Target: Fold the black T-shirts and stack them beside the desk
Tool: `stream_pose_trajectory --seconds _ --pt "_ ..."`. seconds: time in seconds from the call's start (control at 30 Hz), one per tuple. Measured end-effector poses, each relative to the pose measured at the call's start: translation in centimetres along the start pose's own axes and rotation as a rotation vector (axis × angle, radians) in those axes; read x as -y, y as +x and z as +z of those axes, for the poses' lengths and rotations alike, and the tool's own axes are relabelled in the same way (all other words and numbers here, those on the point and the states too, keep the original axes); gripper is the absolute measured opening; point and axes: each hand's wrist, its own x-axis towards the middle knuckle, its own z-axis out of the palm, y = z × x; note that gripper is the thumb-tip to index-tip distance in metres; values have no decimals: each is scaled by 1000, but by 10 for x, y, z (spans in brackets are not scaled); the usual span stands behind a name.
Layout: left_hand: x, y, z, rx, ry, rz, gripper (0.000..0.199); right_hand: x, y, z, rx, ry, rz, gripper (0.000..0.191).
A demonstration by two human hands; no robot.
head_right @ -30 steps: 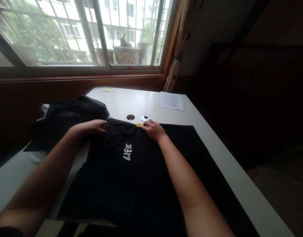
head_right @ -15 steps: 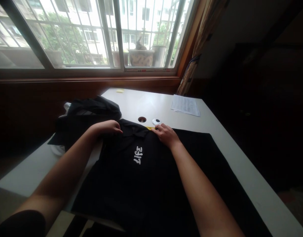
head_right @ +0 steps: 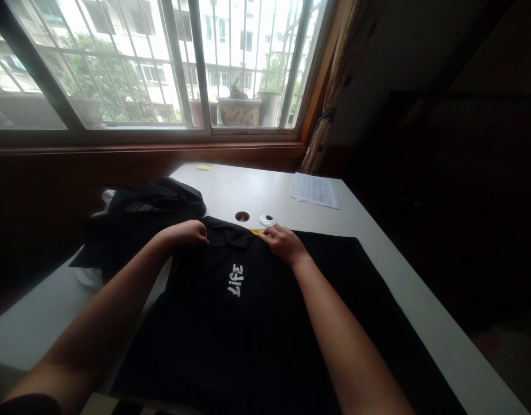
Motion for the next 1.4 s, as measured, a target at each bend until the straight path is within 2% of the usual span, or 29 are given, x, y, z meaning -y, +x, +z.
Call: stream_pose_trajectory --seconds 0.23,0.37,0.47,0.57,0.7,0.77,0.9,1.03,1.2,1.4 --pt "0 -1 -1 -12 18 0 21 0 -2 -1 14 0 -51 36" --pt "-2 -4 -2 -34 45 9 20 0 0 0 54 19 -6 44" --pt "-1 -4 -2 -100 73 27 22 0 3 1 134 49 81 48" --pt "-1 -3 -3 -231 107 65 24 0 5 5 171 57 143 52" --pt "-9 1 2 -469 149 196 27 -1 7 7 188 46 235 57" --pt "-17 3 9 -541 166 296 26 -1 6 7 199 41 274 57" --pt "-31 7 28 -548 214 487 27 -2 6 6 221 32 305 55" --pt "-36 16 48 -505 264 576 40 -3 7 7 253 45 287 54" --pt "-24 33 64 -467 292 512 55 -6 9 10 286 78 315 53" --pt "2 45 59 -504 264 296 53 -9 9 12 254 116 324 52"
